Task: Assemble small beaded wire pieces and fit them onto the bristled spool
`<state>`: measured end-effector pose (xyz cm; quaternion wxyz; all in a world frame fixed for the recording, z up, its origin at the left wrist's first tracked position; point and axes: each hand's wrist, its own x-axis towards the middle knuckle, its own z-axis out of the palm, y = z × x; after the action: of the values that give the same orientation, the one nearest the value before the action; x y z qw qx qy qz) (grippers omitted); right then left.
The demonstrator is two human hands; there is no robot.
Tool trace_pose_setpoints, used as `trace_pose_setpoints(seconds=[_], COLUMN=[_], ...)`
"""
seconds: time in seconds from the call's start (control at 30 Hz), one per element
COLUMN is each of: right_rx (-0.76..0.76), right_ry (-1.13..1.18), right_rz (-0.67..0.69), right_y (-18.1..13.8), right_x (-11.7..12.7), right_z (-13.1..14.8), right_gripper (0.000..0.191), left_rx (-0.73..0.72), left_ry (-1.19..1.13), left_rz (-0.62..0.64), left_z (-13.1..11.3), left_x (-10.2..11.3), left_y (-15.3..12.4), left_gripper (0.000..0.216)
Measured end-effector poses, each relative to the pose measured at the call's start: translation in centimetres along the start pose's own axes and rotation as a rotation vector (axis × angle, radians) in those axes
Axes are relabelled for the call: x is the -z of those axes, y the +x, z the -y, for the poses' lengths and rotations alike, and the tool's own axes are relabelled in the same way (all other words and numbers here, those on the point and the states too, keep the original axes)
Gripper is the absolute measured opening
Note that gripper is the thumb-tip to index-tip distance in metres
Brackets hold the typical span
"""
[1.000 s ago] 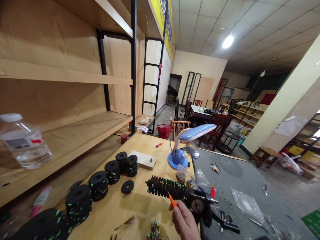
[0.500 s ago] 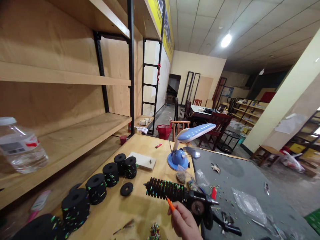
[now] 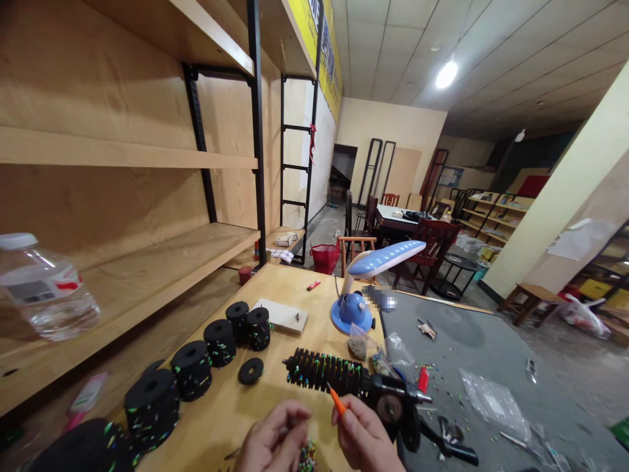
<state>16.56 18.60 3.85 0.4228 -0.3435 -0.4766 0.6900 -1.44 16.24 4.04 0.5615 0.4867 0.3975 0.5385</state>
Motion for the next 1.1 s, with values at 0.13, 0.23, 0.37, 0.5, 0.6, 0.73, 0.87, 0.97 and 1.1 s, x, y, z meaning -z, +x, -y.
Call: trace_pose_setpoints(seconds=[0.13, 0.23, 0.37, 0.5, 0.6, 0.73, 0.87, 0.97, 1.1], right_rx=[-0.023, -0.022, 0.01, 0.018, 0.02, 0.008, 0.017, 0.023, 0.069], right_ry=[-0.051, -0.1, -0.109, -0.112, -0.135, -0.169, -0.222, -0.281, -0.422], right_rz=[-0.016, -0.014, 0.011, 0.044, 0.043, 0.001, -0.024, -0.041, -0.079], right_y=[-0.2, -0.2, 0.0, -0.2, -0.5, -0.7, -0.8, -0.9, -0.9], right_x=[0.3, 0.7, 0.9, 1.0, 1.2, 0.9, 0.3, 0.0, -0.1], right_z=[0.0, -0.4, -0.8, -0.8, -0.7, -0.4, 0.2, 0.6, 0.9], right_gripper=[0.047, 0.048, 0.047, 0.044, 0.045, 0.046, 0.047, 0.049, 0.048], left_rx=[-0.17, -0.177, -0.215, -0.255, -0.25, -0.254, -0.323, -0.332, -0.248], left_ry=[0.218, 0.295, 0.424, 0.413, 0.413, 0.391, 0.342, 0.296, 0.299], left_rz=[0.007, 0.017, 0.004, 0.02, 0.003, -0.012, -0.075, -0.139, -0.138], left_z=[0.6, 0.6, -0.3, -0.8, -0.8, -0.8, -0.8, -0.7, -0.4], left_x=[-1.6, -2.1, -2.1, -2.0, -2.0, -2.2, -2.8, -3.0, -2.5], left_y=[1.6, 2.2, 2.5, 2.6, 2.5, 2.1, 1.8, 1.7, 1.8], left_gripper=[0.039, 0.032, 0.019, 0.013, 0.016, 0.023, 0.029, 0.028, 0.024])
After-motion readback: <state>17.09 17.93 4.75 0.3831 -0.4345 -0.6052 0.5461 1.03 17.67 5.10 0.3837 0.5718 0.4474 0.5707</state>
